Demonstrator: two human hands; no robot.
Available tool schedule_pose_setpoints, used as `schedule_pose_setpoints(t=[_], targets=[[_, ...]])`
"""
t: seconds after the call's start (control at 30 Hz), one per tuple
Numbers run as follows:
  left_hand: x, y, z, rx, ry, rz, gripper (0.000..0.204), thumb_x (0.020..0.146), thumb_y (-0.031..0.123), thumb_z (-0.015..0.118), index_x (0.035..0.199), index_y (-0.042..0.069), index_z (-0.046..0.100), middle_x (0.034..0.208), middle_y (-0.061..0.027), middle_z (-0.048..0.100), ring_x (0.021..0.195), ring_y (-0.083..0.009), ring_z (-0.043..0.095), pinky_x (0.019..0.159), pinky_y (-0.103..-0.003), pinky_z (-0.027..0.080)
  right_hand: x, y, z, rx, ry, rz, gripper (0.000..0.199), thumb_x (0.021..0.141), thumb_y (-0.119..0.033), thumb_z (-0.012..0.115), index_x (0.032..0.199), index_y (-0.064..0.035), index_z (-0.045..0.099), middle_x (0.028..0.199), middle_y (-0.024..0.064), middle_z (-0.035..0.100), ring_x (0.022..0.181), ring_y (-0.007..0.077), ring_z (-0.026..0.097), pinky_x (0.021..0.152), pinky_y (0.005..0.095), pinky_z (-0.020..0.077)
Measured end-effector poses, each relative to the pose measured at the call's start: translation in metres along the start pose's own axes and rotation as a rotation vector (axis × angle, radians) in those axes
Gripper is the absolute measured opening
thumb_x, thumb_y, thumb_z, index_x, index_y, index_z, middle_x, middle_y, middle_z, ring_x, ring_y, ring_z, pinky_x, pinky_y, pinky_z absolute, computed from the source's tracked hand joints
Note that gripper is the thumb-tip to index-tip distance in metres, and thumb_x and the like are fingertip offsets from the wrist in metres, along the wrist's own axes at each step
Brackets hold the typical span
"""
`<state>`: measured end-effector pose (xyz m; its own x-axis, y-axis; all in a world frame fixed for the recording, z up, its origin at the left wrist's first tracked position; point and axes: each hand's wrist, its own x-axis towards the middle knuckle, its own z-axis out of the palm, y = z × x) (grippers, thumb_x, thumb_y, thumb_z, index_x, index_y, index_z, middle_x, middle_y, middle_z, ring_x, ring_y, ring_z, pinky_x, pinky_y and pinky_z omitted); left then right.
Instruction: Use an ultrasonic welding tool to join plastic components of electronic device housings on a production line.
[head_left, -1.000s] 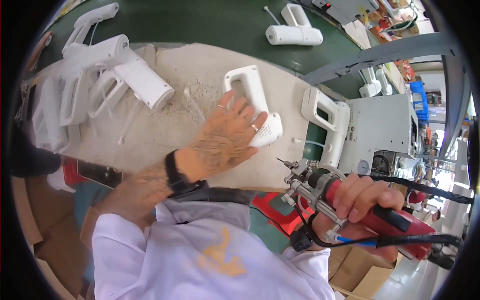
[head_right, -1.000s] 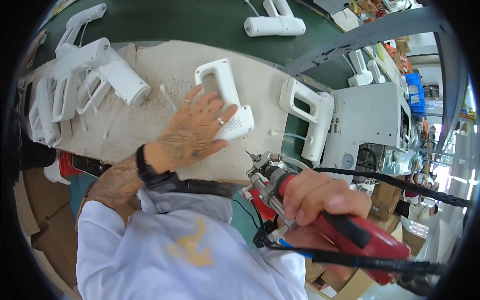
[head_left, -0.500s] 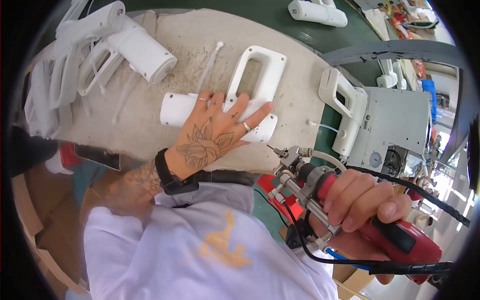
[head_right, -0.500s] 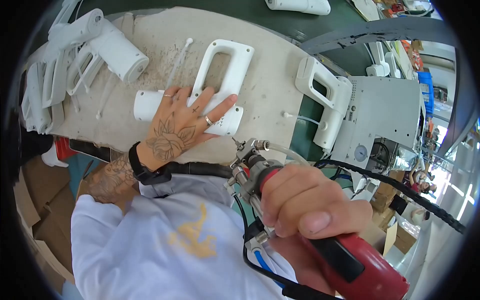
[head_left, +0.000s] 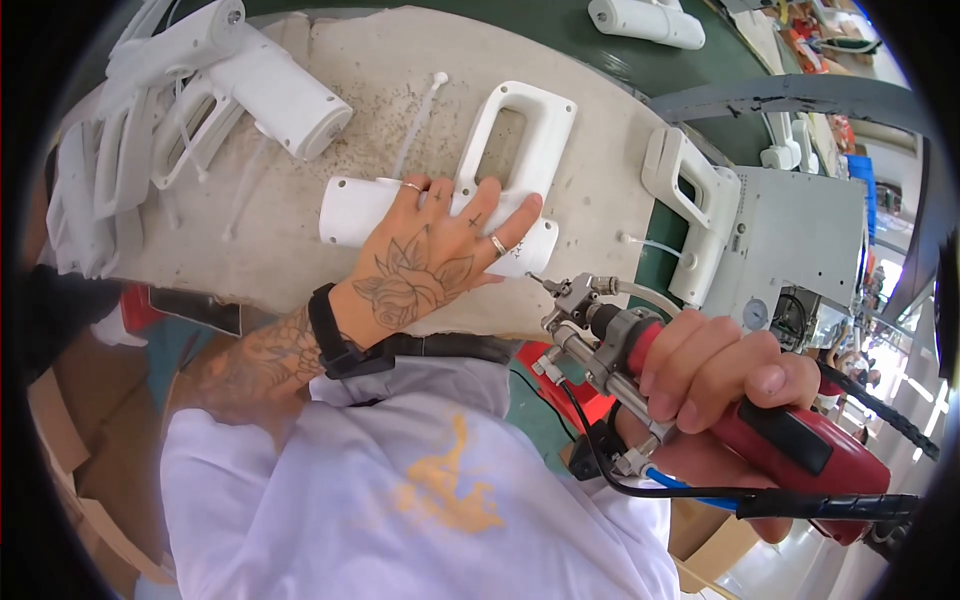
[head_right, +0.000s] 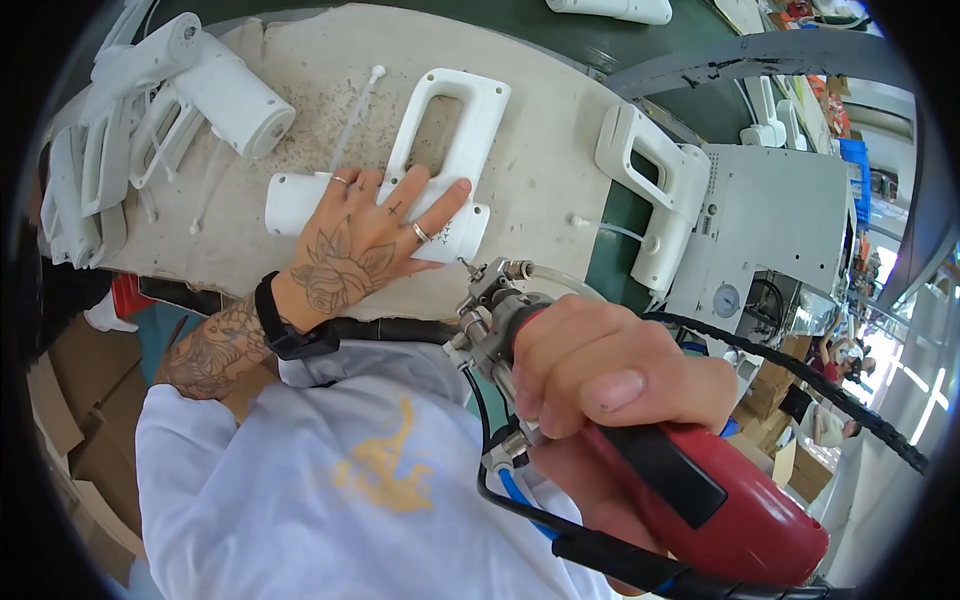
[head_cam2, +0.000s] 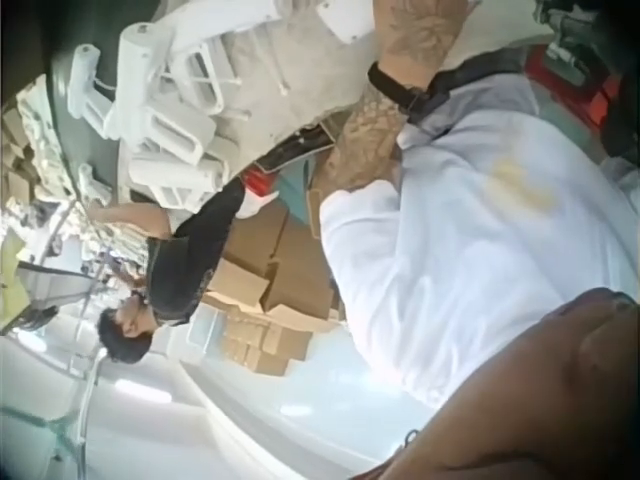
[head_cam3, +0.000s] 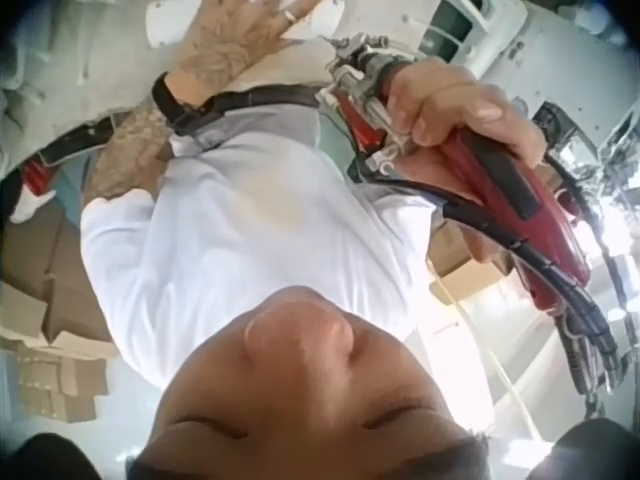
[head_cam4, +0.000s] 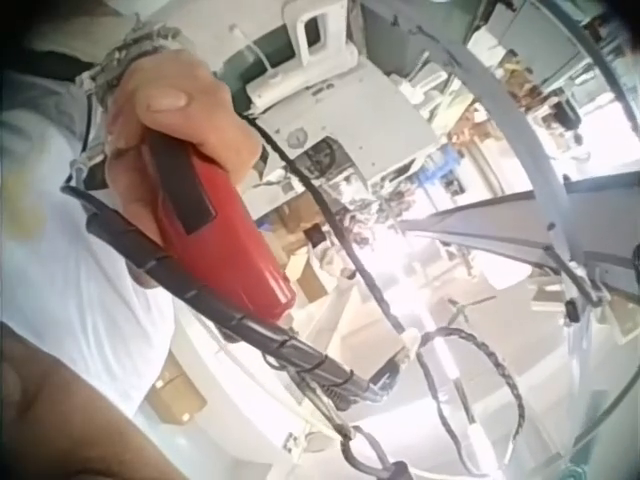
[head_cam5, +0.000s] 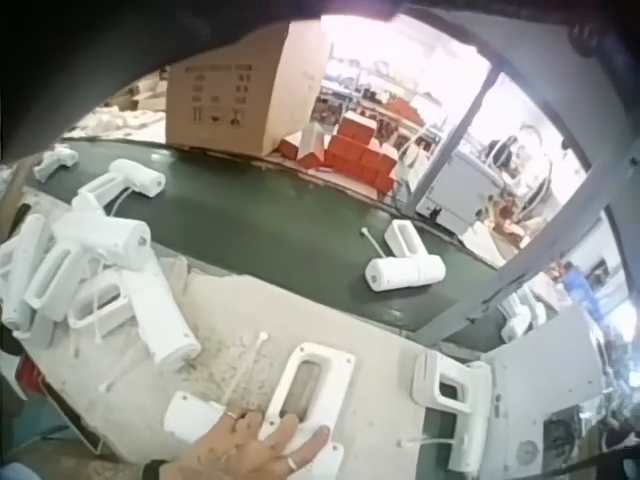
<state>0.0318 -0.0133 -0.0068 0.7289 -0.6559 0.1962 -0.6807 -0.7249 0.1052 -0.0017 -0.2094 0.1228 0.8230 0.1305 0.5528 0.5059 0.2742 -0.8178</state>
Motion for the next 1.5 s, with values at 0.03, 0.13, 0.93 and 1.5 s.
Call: schedule_pose_setpoints(t=[0.03,0.13,0.93,1.5], targets=[[0.001,0.000,0.000,-0.010,0.014,-0.001,0.075,0.081,0.046,0.068,0.146,0.019,0.041,0.121,-0.0089,0.047,0.094,-0.0273,0.050,0.085,-0.045,0.044,0.001,-0.002,-0.002,0.006,-0.041,0.050,0.057,0.088,-0.044,0.072,0.113,-0.0009,0.046,0.080,0.0098,0.057,0.064,0.0204,0.054,0.061,0.0347,0.0456],[0.000,0.002,0.000,0.024,0.028,0.002,0.075,0.081,0.046,0.067,0.147,0.020,0.041,0.122,-0.0089,0.047,0.093,-0.0270,0.050,0.086,-0.045,0.044,0.000,0.010,0.000,-0.037,-0.014,-0.046,0.082,0.081,-0.073,0.062,0.114,0.0008,0.050,0.073,0.0067,0.053,0.056,0.0174,0.053,0.052,0.0300,0.0440],[-0.007,0.007,-0.009,-0.035,-0.036,-0.058,0.077,0.083,0.036,0.067,0.151,0.018,0.036,0.129,-0.0105,0.046,0.097,-0.0288,0.052,0.092,-0.042,0.046,0.002,-0.002,-0.004,0.124,-0.018,-0.059,0.062,0.085,-0.048,0.074,0.118,-0.0011,0.050,0.076,0.0070,0.058,0.058,0.0182,0.053,0.056,0.0308,0.0452],[-0.025,0.004,-0.010,-0.099,-0.039,-0.059,0.077,0.079,0.030,0.066,0.145,0.002,0.039,0.121,-0.0069,0.053,0.092,-0.0224,0.055,0.088,-0.037,0.045,0.022,0.005,0.001,-0.006,-0.089,0.006,0.063,0.087,-0.043,0.074,0.124,-0.0027,0.044,0.080,0.0098,0.056,0.063,0.0214,0.056,0.061,0.0349,0.0457]])
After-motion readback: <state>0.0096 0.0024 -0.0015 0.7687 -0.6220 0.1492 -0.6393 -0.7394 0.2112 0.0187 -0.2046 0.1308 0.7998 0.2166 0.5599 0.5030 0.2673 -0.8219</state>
